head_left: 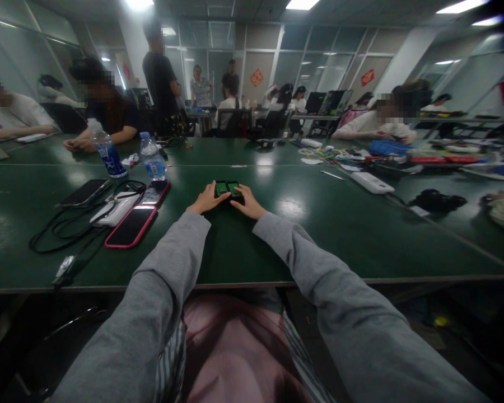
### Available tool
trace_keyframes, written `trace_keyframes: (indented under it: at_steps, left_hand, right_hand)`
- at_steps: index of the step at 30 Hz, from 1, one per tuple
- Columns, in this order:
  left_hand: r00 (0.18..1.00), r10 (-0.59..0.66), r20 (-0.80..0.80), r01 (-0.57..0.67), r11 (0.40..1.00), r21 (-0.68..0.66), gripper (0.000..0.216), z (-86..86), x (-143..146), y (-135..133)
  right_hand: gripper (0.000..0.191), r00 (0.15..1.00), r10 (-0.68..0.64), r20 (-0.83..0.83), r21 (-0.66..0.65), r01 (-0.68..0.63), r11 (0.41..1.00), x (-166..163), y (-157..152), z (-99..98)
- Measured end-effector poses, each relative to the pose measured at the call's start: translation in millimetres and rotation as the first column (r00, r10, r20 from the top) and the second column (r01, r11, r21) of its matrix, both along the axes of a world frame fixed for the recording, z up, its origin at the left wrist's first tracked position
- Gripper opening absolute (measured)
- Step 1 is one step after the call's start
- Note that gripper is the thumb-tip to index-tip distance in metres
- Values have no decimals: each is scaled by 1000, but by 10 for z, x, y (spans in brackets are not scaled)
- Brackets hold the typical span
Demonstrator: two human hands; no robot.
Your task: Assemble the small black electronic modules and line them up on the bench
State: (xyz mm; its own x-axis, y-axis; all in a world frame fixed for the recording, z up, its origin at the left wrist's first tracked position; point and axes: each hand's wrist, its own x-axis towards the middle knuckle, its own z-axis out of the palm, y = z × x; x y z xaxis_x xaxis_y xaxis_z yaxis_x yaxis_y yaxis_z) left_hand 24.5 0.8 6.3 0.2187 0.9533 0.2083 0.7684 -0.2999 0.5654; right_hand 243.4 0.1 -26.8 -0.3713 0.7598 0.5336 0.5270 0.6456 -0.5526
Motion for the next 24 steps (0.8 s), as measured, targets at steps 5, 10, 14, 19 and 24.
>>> trace_keyframes:
  at_steps: [5,10,14,19,24]
  left_hand:
    - [1000,-5,10,5,1000,-2,110,10,2,-13]
    - [1000,-1,11,1,1000,-2,111,18,5,-23]
    - [1000,-4,11,4,1000,-3,111,16,2,-19]
    - [1000,6,-11,-6,1000,-3,110,-1,5,1]
    - [1000,11,-25,-11,1000,1,110,-3,9,4]
  right_hand:
    - [96,1000,6,10,9,-7,1000,11,4,-7]
    - [96,1000,7,18,11,-7,1000,15,18,-20]
    - [97,1000,4,24,21,-5,1000,15,38,-47]
    - [98,1000,4,31,26,-5,1000,13,52,-63]
    - [97,1000,8,26,7,-8,1000,14,50,-53]
